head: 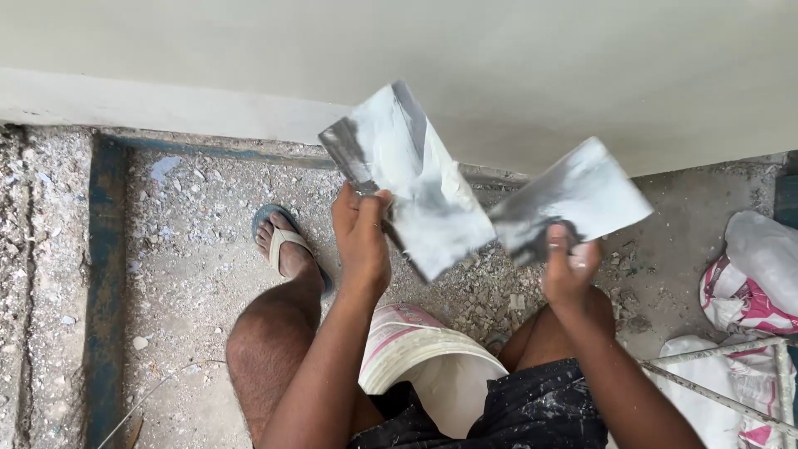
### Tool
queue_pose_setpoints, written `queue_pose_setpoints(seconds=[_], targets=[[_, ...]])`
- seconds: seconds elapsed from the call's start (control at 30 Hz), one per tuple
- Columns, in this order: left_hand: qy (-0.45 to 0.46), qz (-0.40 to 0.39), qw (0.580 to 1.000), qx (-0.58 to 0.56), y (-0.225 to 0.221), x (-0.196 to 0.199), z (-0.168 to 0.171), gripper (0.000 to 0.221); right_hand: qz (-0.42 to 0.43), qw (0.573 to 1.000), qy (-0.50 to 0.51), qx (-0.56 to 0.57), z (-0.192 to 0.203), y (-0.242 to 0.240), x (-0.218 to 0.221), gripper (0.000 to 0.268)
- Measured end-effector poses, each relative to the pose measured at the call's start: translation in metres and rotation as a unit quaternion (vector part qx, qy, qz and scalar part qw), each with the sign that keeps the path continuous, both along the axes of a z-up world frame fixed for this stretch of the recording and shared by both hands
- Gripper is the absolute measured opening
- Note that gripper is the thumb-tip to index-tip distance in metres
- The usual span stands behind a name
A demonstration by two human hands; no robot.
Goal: Applying wall putty to surface corners and smoothing it with hand trowels.
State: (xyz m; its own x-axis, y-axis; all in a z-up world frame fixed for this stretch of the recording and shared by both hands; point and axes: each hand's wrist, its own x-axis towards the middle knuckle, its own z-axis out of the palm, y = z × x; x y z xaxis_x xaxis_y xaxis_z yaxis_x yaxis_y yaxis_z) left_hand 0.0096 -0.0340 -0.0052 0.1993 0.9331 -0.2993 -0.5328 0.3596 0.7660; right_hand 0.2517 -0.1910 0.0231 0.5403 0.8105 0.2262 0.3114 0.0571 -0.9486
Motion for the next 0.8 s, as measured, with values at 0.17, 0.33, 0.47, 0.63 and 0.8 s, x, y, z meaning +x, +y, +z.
queue_pose_setpoints(seconds=[0.17,0.33,0.47,0.63,0.8], targets=[[0.208,-0.198,0.918,0.273,0.000,-0.008,0.074,0.020,-0.005,0.921,0.365,0.134,-0.020,0.001,-0.008,0.013],[0.313,-0.196,0.769,0.522,0.002,-0.015,0.068,0.057,-0.076,0.852,0.517,0.036,0.008,0.041,-0.036,0.024],[0.422,-0.146,0.768,0.460,0.022,-0.048,0.075,0.045,-0.050,0.878,0.467,0.094,-0.062,0.018,0.005,0.013],[0.445,0.114,0.813,0.357,0.031,-0.078,0.034,0.014,-0.127,0.888,0.439,-0.061,-0.184,0.040,0.015,0.019],[0.305,0.223,0.903,0.207,0.032,-0.079,0.039,0.034,-0.213,0.809,0.531,-0.134,-0.289,0.103,-0.022,0.028]])
